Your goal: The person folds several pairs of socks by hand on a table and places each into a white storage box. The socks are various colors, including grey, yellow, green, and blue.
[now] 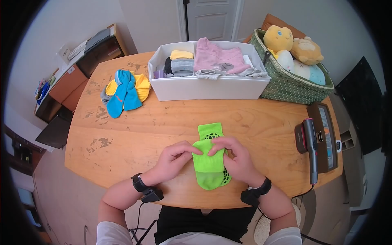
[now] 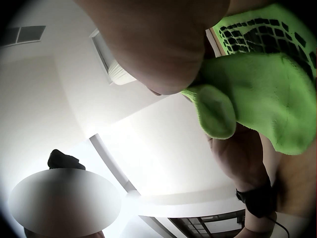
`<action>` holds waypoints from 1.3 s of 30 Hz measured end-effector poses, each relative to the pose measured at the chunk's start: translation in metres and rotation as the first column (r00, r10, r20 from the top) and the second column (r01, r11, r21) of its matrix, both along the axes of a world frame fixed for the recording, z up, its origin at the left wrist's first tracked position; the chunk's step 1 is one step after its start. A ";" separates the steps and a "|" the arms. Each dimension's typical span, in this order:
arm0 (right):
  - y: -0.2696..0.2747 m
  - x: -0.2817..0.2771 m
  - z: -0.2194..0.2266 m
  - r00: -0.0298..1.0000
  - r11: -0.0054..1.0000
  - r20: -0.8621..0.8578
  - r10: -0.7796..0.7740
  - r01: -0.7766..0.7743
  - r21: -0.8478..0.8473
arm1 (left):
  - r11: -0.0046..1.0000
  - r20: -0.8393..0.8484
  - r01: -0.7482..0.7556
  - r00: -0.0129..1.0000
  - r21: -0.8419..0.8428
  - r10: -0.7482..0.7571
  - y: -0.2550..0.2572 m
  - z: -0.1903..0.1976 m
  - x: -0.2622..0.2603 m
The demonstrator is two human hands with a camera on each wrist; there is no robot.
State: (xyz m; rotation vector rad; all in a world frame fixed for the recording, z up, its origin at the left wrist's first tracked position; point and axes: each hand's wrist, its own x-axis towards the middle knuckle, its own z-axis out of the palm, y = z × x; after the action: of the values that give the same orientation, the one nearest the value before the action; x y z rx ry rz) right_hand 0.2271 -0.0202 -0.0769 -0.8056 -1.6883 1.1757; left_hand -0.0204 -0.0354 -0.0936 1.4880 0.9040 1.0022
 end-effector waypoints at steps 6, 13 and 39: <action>0.006 0.006 -0.005 0.992 0.987 0.121 -0.032 0.012 0.161 | 0.995 -0.058 -0.019 0.998 0.099 0.025 0.003 -0.003 -0.002; 0.007 0.007 -0.001 0.988 0.993 0.128 0.090 -0.099 0.061 | 0.992 0.063 -0.013 0.998 -0.127 0.021 0.000 0.004 0.001; 0.022 0.013 -0.024 0.947 0.972 0.305 -0.104 0.162 -0.172 | 0.973 -0.428 0.197 0.895 0.119 -0.129 0.005 0.003 0.001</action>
State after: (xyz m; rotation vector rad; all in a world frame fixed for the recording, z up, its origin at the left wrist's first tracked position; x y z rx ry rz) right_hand 0.2403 0.0016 -0.1009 -1.2506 -1.7399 1.1834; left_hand -0.0197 -0.0301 -0.0907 1.9287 0.9927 0.6506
